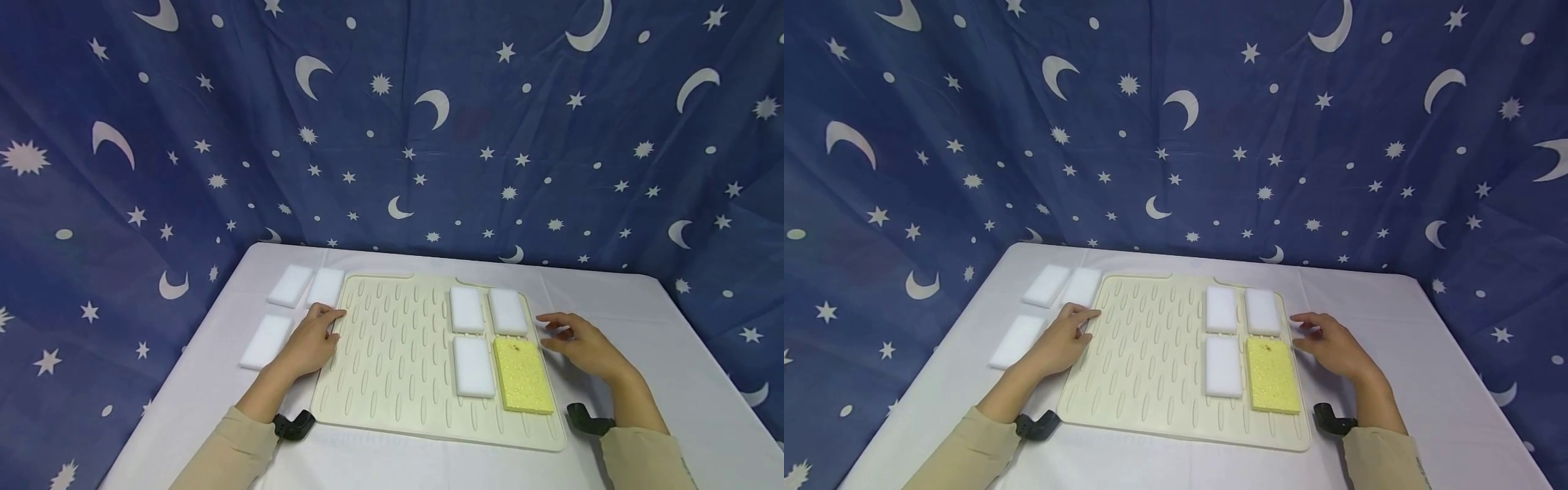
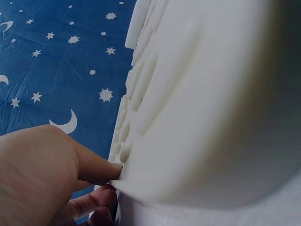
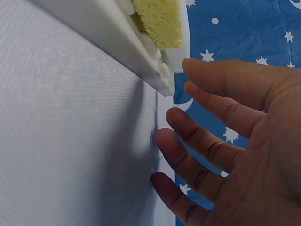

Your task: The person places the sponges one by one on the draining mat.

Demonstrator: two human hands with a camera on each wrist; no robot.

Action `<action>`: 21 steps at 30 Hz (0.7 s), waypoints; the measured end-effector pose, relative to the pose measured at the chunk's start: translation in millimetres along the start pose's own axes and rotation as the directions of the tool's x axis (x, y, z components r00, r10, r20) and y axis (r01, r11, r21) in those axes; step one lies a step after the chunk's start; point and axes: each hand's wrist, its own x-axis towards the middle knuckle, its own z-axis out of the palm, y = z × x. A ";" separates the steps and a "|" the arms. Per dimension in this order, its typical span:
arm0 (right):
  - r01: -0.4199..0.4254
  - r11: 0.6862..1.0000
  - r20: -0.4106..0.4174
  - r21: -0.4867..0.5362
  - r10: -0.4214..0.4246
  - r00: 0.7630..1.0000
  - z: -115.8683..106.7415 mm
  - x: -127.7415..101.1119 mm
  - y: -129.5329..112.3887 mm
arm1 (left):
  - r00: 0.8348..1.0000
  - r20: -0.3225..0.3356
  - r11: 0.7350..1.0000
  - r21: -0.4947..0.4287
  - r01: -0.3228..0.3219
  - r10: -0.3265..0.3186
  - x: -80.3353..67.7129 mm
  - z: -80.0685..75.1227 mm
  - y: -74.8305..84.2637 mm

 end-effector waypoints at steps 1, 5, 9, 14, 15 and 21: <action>0.003 1.000 0.001 0.002 -0.003 1.000 0.6 0.6 0.8 | 1.000 -0.001 1.000 0.000 0.002 -0.002 0.1 0.0 -0.1; 0.003 1.000 0.009 -0.001 -0.003 1.000 3.3 2.7 4.0 | 1.000 -0.003 1.000 0.003 0.004 -0.004 -0.1 -0.6 0.1; -0.014 1.000 0.027 -0.010 0.014 1.000 5.7 4.2 7.6 | 1.000 -0.001 1.000 0.001 0.000 0.000 1.2 -1.0 1.9; -0.024 1.000 0.044 -0.008 0.024 0.999 7.8 4.3 9.9 | 1.000 -0.002 1.000 0.002 0.004 -0.004 1.4 -1.0 2.6; -0.023 1.000 0.046 -0.008 0.023 0.999 7.9 4.3 10.0 | 1.000 -0.004 1.000 0.003 0.007 -0.007 1.0 -1.0 2.5; 0.004 1.000 0.054 -0.001 -0.004 0.999 8.4 5.8 10.7 | 1.000 0.000 1.000 0.001 0.010 -0.010 -1.0 -1.5 1.3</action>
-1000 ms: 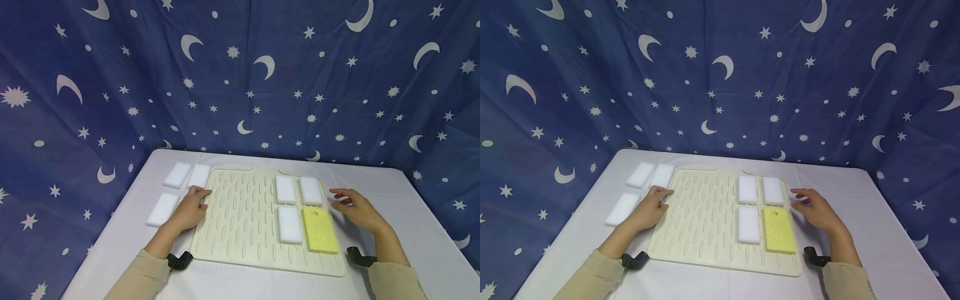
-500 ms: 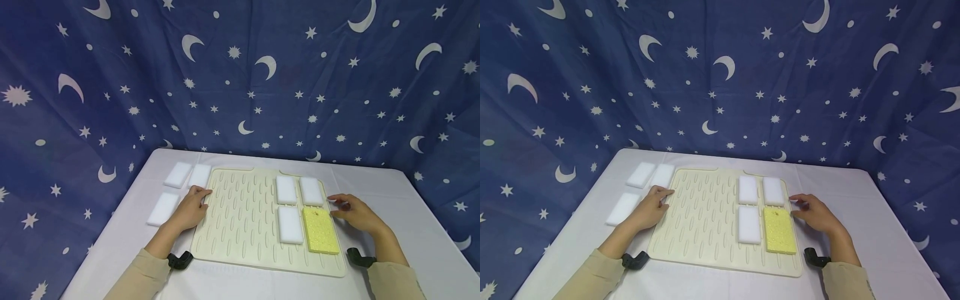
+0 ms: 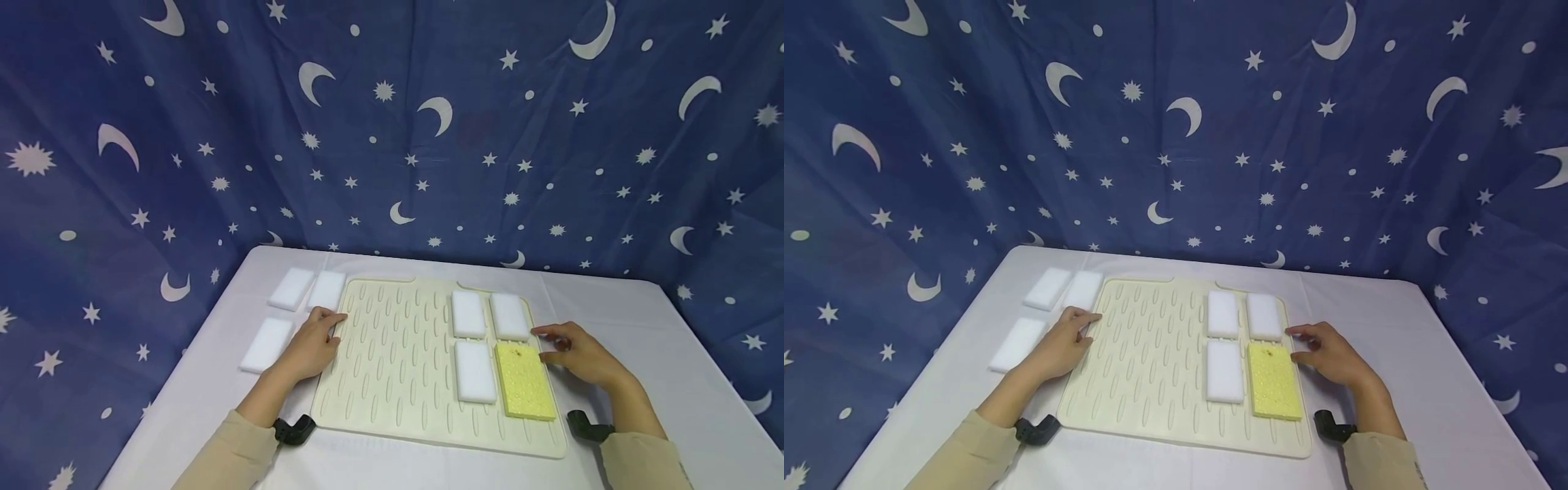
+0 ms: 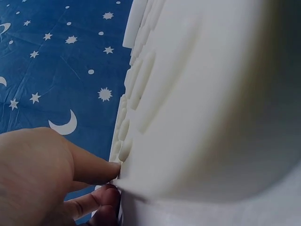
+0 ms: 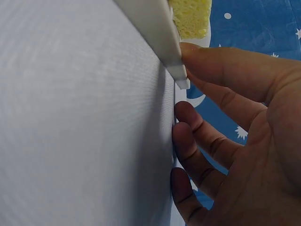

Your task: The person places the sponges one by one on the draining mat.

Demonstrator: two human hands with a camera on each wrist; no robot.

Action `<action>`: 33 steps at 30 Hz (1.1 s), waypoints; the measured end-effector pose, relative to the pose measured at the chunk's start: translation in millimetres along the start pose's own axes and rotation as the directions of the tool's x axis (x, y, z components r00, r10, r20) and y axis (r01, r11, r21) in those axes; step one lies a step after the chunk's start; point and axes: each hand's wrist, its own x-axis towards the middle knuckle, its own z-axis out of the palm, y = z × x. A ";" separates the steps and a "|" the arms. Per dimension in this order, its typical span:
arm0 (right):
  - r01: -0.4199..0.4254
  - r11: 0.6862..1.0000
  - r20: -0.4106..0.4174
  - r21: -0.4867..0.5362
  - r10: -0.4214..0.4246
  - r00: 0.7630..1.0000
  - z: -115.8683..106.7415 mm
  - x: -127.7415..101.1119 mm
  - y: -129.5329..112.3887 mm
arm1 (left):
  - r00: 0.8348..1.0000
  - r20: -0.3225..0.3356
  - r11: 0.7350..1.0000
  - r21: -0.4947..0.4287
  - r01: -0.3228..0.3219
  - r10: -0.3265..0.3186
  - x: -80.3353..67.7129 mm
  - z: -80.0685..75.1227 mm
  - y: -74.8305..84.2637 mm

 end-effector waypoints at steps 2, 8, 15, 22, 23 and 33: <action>0.000 1.000 0.007 0.007 -0.001 1.000 -0.9 -0.4 1.1 | 1.000 0.007 1.000 0.002 -0.002 0.002 -0.7 -0.6 1.0; -0.020 1.000 0.015 0.020 0.020 1.000 -2.2 -1.0 4.6 | 0.999 0.035 1.000 0.007 -0.005 0.005 -0.8 -8.2 7.4; -0.028 0.999 0.006 0.017 0.028 1.000 -2.6 -1.4 6.3 | 0.998 0.064 0.998 0.055 -0.025 0.022 2.0 -22.7 15.0; -0.030 0.999 0.007 0.039 0.030 1.000 -2.9 -2.2 4.3 | 0.995 0.080 0.990 0.123 -0.072 0.062 7.9 -41.9 22.2; -0.033 0.999 0.008 0.043 0.032 0.999 -2.7 -2.2 3.9 | 0.995 0.079 0.988 0.137 -0.073 0.063 9.0 -44.6 23.1; -0.039 0.998 0.015 0.057 0.038 0.999 1.7 -0.1 5.7 | 0.992 0.100 0.955 0.281 -0.099 0.073 26.4 -68.5 23.0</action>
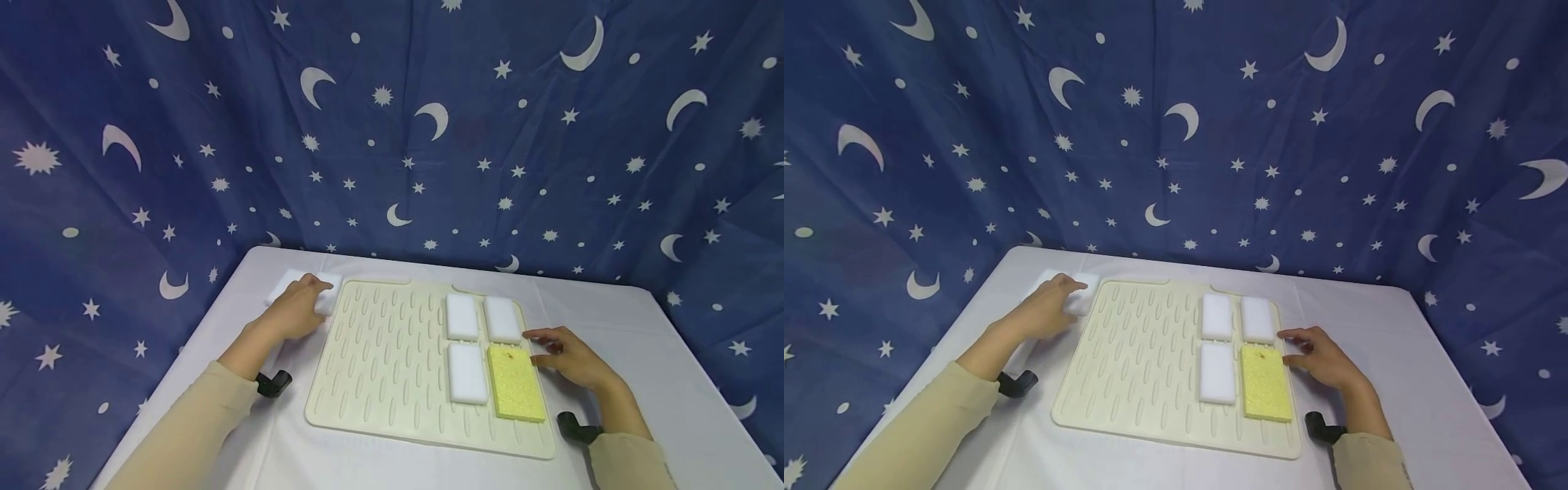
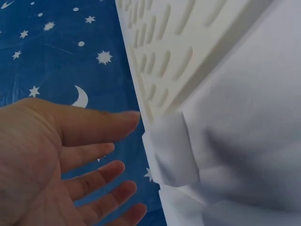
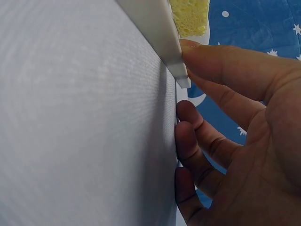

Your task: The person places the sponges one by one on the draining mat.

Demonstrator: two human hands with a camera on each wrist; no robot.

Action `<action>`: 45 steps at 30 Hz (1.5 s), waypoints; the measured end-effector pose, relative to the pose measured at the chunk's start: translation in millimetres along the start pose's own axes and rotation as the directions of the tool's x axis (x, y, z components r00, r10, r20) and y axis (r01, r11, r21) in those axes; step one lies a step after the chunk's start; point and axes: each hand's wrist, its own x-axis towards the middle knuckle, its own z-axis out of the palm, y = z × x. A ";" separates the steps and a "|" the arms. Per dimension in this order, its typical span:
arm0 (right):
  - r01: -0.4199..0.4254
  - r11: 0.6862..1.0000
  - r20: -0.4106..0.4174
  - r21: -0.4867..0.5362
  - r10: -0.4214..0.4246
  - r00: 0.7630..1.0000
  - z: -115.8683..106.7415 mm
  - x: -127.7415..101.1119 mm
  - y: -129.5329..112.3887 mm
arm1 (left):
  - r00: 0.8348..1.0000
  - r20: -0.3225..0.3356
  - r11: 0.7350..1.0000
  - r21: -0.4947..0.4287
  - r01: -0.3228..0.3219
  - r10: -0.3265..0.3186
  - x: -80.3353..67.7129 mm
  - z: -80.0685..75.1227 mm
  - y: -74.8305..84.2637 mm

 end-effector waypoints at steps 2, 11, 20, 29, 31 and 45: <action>-0.004 1.000 -0.004 -0.002 0.004 1.000 0.6 0.2 0.7 | 1.000 0.020 0.999 0.033 0.001 -0.002 5.2 -4.8 -0.7; 0.011 1.000 -0.008 0.027 -0.011 1.000 1.9 1.2 4.0 | 0.993 0.119 0.996 0.085 0.003 -0.013 26.1 -12.1 -5.8; 0.012 0.999 -0.013 0.039 -0.011 1.000 2.5 1.6 3.3 | 0.979 0.202 0.995 0.099 -0.003 -0.017 46.9 -10.2 -12.8; 0.018 1.000 -0.024 0.024 -0.018 1.000 1.9 2.6 4.9 | 0.964 0.260 0.998 0.059 0.031 -0.045 57.4 -4.8 -16.3; 0.017 0.999 -0.027 0.027 -0.017 0.999 2.1 2.9 5.3 | 0.963 0.267 0.998 0.062 0.026 -0.041 58.9 -3.9 -16.7; 0.010 0.999 -0.035 0.048 -0.008 0.999 4.1 4.1 7.7 | 0.969 0.242 0.997 0.081 0.019 -0.038 59.7 -5.8 -14.6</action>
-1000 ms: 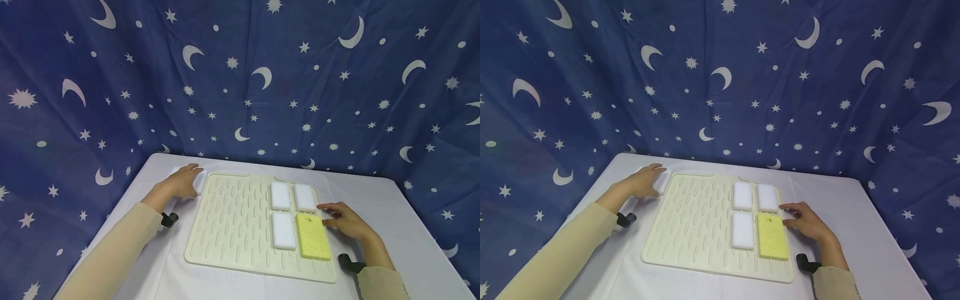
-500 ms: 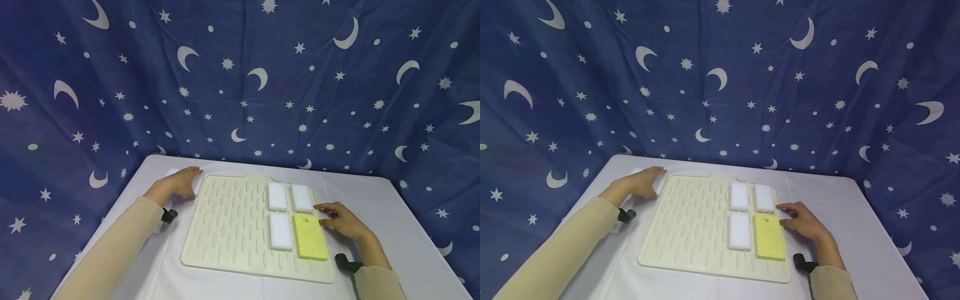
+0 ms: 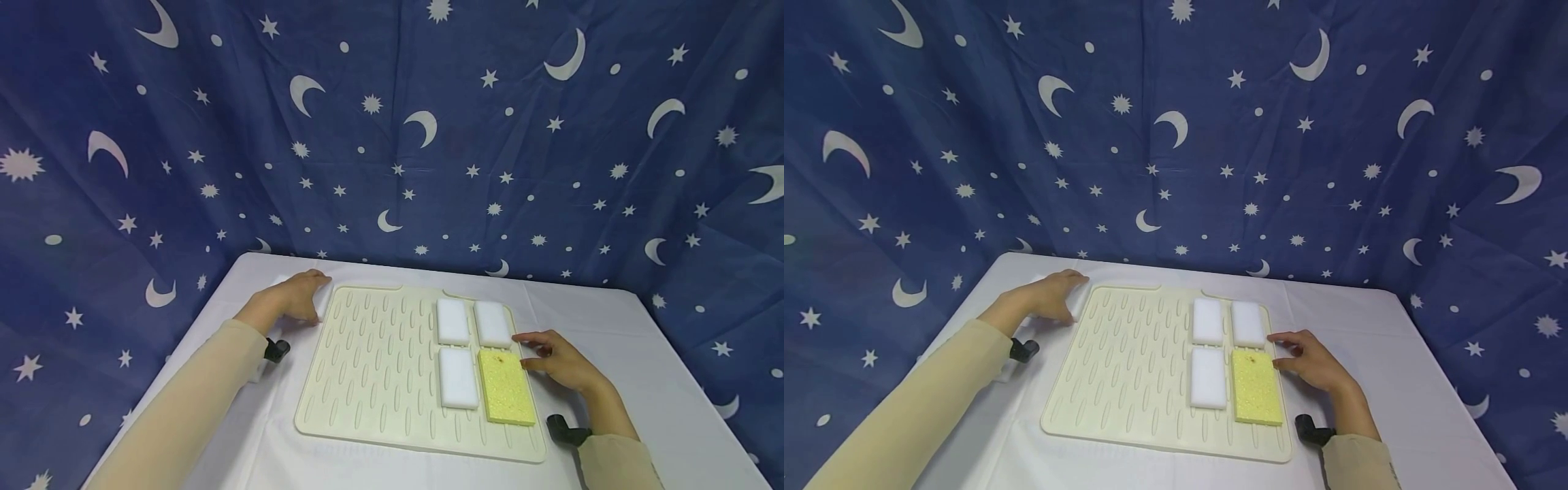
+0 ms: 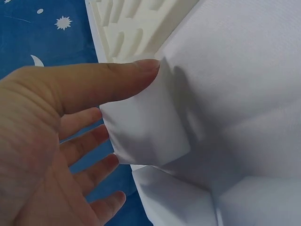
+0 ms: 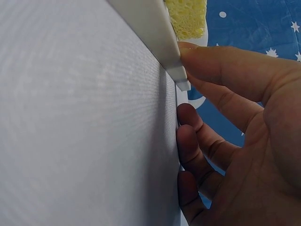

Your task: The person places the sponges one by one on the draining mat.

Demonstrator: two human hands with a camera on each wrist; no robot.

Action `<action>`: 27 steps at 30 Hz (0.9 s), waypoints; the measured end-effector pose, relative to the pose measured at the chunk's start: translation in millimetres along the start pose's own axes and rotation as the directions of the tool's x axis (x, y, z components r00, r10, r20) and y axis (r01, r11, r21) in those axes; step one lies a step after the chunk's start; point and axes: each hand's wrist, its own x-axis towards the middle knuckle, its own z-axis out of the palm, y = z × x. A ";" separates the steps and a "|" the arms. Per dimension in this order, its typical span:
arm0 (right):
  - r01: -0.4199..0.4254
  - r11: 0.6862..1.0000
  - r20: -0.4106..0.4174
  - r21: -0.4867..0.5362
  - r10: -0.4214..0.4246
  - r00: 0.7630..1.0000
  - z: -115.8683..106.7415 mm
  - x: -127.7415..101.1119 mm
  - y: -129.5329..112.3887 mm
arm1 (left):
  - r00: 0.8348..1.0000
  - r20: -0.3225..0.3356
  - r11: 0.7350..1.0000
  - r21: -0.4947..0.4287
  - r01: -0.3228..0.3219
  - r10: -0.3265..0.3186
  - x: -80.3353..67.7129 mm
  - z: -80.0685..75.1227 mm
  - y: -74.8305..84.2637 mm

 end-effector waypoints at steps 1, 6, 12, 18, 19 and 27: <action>-0.002 1.000 0.000 0.000 0.002 1.000 0.1 0.0 -0.1 | 1.000 0.001 1.000 -0.002 0.001 -0.001 -0.1 -0.9 0.1; -0.004 1.000 0.001 -0.009 0.004 1.000 0.2 0.0 -0.1 | 1.000 -0.006 1.000 -0.003 0.000 0.000 0.1 -5.4 0.3; -0.004 1.000 0.002 -0.015 0.004 1.000 0.1 -0.3 0.1 | 1.000 -0.011 1.000 -0.006 -0.005 0.005 -0.4 -8.9 4.7; -0.008 1.000 0.007 -0.007 0.008 1.000 -0.1 -1.1 -0.9 | 0.999 -0.014 0.999 0.017 -0.036 0.037 -1.6 -10.9 12.4; -0.006 1.000 0.008 -0.004 0.006 1.000 -0.2 -1.2 -1.0 | 0.999 -0.014 0.999 0.021 -0.042 0.042 -2.1 -11.1 14.1; -0.001 1.000 0.007 -0.005 0.001 1.000 -0.8 -1.4 -1.8 | 0.996 -0.015 0.996 0.037 -0.086 0.087 -2.1 -10.5 26.4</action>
